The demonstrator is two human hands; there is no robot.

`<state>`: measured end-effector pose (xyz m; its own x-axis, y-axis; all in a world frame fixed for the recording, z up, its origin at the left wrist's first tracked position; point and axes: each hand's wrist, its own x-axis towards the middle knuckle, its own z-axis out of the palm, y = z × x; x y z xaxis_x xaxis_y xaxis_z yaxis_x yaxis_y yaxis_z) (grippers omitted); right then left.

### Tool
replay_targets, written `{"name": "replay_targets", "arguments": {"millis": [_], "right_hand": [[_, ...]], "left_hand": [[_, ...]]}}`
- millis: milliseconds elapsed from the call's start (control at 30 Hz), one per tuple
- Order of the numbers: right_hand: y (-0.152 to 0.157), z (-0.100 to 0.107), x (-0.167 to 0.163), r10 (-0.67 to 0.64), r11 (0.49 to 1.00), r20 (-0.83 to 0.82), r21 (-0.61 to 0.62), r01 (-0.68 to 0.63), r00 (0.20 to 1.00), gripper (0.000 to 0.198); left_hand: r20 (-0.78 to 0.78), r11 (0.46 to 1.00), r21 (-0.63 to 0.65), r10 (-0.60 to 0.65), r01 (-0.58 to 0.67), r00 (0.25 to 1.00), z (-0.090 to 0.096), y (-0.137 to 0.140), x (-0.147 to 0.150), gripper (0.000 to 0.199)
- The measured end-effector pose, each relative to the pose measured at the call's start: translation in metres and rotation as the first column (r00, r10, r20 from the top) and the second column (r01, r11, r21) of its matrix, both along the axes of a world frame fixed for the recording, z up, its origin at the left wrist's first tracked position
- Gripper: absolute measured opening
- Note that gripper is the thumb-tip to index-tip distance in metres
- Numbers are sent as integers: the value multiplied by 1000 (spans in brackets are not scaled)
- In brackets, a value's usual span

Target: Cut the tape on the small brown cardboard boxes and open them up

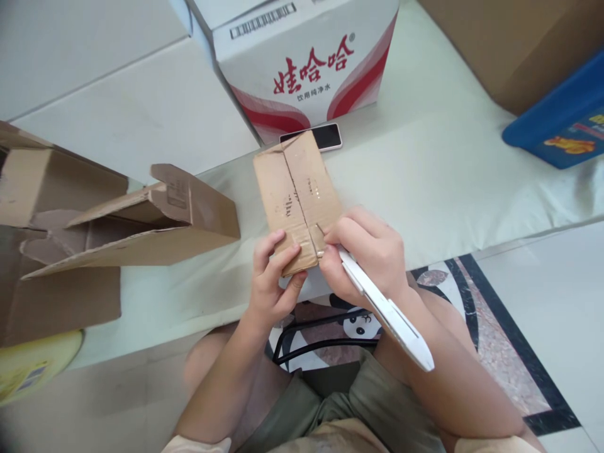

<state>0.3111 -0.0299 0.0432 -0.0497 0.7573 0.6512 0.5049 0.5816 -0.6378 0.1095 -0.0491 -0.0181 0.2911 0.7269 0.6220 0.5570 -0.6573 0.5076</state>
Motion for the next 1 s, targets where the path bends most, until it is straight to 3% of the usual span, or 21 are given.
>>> {"name": "replay_targets", "arguments": {"millis": [267, 500, 767, 1000], "right_hand": [[-5, -1, 6, 57, 998, -118, -5, -58, 991, 16], [-2, 1, 7, 22, 998, -104, 53, -16, 994, 14], [1, 1, 1, -47, 999, -38, 5, 47, 998, 17], [-2, 1, 2, -28, 1000, -18, 2, 28, 999, 16]], "left_hand": [[-14, 999, -24, 46, -46, 999, 3, 0, 2, 38], [-41, 998, -5, 55, -55, 998, 3, 1, 0, 36], [-27, 999, 1, 46, -46, 999, 3, 1, 0, 36], [-32, 999, -8, 49, -49, 998, 3, 1, 0, 37]]}}
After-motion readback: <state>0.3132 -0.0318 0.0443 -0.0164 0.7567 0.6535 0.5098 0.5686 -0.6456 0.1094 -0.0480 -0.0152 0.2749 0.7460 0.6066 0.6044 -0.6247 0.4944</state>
